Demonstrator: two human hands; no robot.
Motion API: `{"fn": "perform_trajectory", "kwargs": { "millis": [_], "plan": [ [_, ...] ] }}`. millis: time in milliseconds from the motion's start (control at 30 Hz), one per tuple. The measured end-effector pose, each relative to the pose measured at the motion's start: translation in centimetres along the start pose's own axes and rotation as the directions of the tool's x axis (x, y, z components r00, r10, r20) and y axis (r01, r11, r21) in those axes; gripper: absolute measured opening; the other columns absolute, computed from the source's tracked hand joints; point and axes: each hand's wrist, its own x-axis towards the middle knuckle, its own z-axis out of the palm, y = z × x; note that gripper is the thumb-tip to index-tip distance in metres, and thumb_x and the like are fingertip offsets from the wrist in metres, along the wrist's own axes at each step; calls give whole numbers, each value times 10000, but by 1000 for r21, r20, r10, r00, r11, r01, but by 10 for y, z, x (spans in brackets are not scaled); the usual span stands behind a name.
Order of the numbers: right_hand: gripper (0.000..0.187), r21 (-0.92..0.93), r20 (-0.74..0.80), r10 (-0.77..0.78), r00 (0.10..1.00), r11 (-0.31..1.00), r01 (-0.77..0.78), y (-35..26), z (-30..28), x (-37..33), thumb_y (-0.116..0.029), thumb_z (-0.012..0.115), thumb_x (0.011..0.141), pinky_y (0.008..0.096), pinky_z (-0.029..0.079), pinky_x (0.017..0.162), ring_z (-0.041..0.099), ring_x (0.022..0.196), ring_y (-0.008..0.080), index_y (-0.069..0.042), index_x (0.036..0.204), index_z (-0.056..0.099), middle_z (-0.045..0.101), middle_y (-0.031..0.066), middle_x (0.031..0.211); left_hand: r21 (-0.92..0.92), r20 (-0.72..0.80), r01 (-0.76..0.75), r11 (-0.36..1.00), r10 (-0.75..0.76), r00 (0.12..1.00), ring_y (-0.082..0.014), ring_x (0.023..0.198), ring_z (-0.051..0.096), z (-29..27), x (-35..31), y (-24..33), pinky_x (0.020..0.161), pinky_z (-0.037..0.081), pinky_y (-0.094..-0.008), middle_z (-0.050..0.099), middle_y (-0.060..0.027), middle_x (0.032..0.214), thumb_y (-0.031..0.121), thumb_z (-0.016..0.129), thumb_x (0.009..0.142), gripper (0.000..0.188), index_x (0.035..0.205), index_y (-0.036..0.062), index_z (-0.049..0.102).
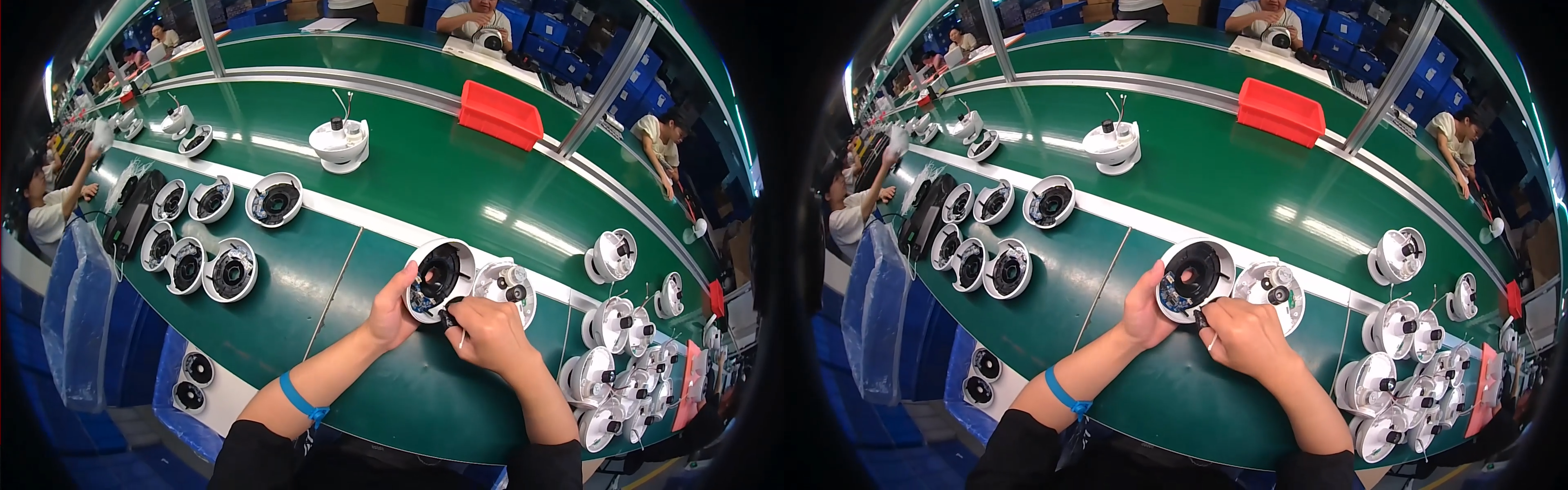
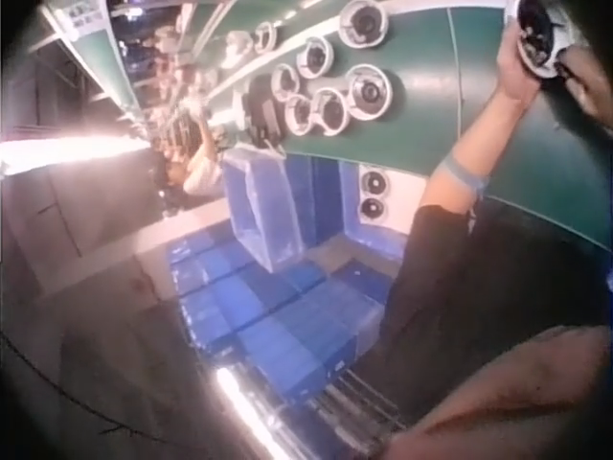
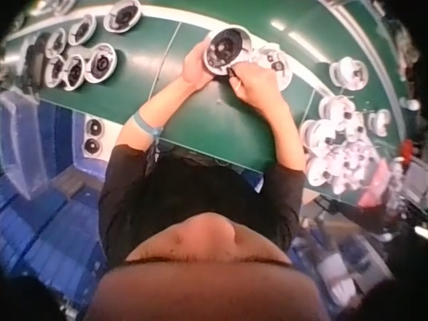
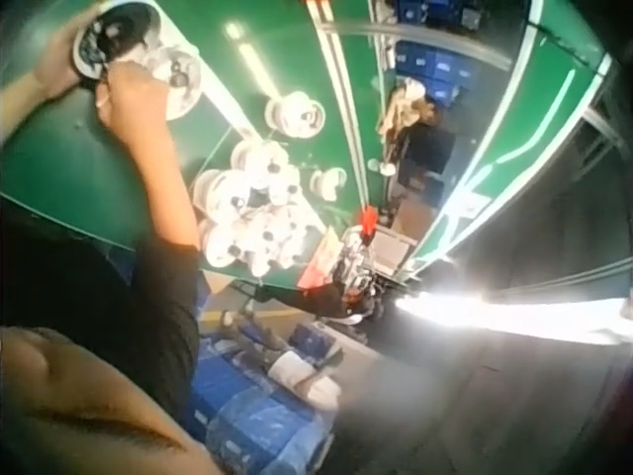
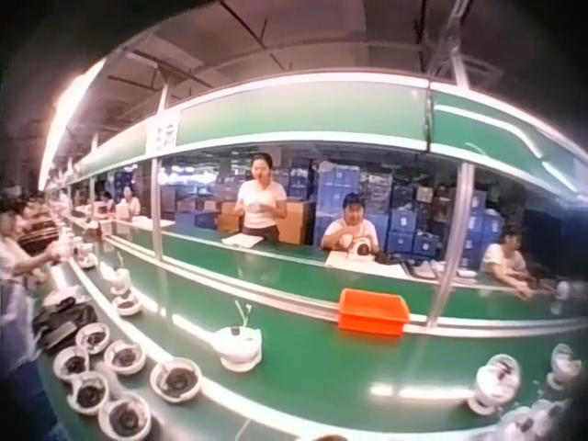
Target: Assembling lighting fixtures by inserting components into housings on a production line.
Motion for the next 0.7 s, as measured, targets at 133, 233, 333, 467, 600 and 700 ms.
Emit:
{"fn": "perform_trajectory", "kwargs": {
  "millis": [133, 233, 333, 467, 600, 700],
  "plan": [
    [217, -37, 14, -28, 1000, 999, 29, 1, 3, 1, -85, 752, 667, 416, 494, 504, 626, 588, 295, -36, 834, 623, 594, 89, 685, 145, 72, -49, 988, 39, 997, -255, 1414, 488, 7, -4, 0, 1201, 359, -405, 493, -165, 1528, 421, 497, 1033, 728, 1597, 6, 295],
    [252, -126, 47, -59, 997, 990, 65, 3, 6, -1, -149, 787, 687, 396, 500, 495, 647, 619, 240, -70, 819, 587, 585, 57, 727, 227, 137, -87, 970, 57, 989, -272, 1431, 460, 11, -6, 2, 1203, 333, -390, 460, -182, 1545, 420, 561, 985, 840, 1624, -1, 214],
    [277, -185, 32, -140, 990, 972, 144, 2, 6, 0, -180, 801, 677, 368, 498, 483, 636, 612, 212, -78, 806, 579, 563, 43, 725, 265, 163, -103, 959, 60, 985, -272, 1428, 459, 15, -8, 6, 1199, 334, -390, 455, -182, 1547, 418, 585, 964, 864, 1625, -3, 220],
    [257, -251, 19, -175, 984, 952, 174, 1, 10, 0, -171, 781, 677, 352, 492, 477, 625, 603, 205, -73, 805, 581, 547, 46, 708, 318, 209, -146, 937, 81, 975, -269, 1437, 441, 16, -8, 7, 1199, 322, -384, 445, -187, 1551, 401, 607, 940, 882, 1624, -9, 231],
    [166, -292, 40, -186, 982, 938, 189, -4, 10, 0, -153, 713, 777, 326, 504, 478, 621, 602, 175, -82, 782, 562, 532, 34, 698, 413, 225, -190, 891, 102, 969, -279, 1450, 420, 16, -10, 6, 1204, 309, -399, 436, -183, 1556, 407, 635, 915, 905, 1620, -9, 249],
    [149, -242, 51, -159, 986, 956, 166, -6, 4, 2, -132, 714, 774, 337, 505, 480, 631, 586, 192, -68, 795, 581, 561, 46, 691, 472, 244, -207, 857, 98, 965, -292, 1447, 421, 17, -9, 7, 1202, 310, -417, 436, -182, 1550, 424, 664, 887, 933, 1617, 0, 265]
  ]
}}
